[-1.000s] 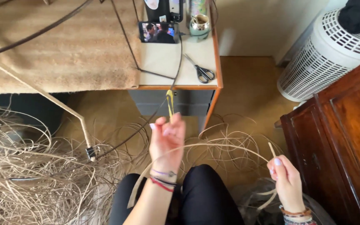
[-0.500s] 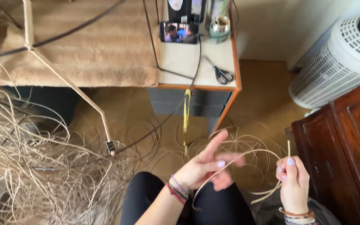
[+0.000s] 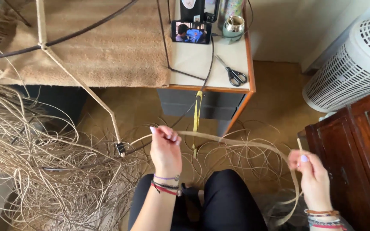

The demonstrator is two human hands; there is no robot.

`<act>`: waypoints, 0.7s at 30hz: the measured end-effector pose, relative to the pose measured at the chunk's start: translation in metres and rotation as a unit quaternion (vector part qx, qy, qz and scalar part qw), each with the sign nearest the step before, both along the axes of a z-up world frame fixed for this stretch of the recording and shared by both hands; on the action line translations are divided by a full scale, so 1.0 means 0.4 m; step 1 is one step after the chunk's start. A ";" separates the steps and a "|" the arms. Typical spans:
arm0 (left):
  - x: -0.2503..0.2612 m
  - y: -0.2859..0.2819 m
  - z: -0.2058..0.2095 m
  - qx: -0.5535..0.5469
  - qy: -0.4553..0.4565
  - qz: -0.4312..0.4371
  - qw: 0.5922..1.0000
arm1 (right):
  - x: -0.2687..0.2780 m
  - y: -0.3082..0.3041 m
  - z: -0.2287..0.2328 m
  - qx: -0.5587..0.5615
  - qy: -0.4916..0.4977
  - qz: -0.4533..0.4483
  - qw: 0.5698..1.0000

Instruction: Weaving and tying natural fibers onto a circular metal frame to create a decorative object.

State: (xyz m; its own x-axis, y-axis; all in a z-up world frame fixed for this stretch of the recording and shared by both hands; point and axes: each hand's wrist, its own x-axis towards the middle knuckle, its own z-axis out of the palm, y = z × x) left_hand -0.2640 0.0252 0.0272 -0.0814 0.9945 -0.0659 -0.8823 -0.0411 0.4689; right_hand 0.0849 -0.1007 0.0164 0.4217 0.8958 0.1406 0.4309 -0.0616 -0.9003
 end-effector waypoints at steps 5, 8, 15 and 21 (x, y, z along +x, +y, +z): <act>0.106 -0.106 0.099 0.091 0.298 -0.076 0.947 | -0.112 0.038 0.173 0.009 0.015 0.044 0.999; 0.164 -0.170 0.115 0.176 0.283 -0.186 0.924 | -0.242 0.039 0.241 -0.017 -0.096 0.045 0.994; 0.129 -0.197 0.138 0.233 0.357 -0.236 0.873 | -0.318 0.010 0.173 -0.091 0.078 0.159 0.980; 0.096 -0.187 0.144 0.242 0.379 -0.199 0.871 | -0.307 -0.021 0.162 -0.081 0.116 0.175 0.974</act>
State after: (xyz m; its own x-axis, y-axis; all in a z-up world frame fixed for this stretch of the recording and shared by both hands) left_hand -0.2256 -0.0497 0.0848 0.4392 0.8502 0.2905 -0.3155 -0.1568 0.9359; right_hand -0.0378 -0.1091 0.0814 0.0891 0.9931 -0.0763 0.2379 -0.0956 -0.9666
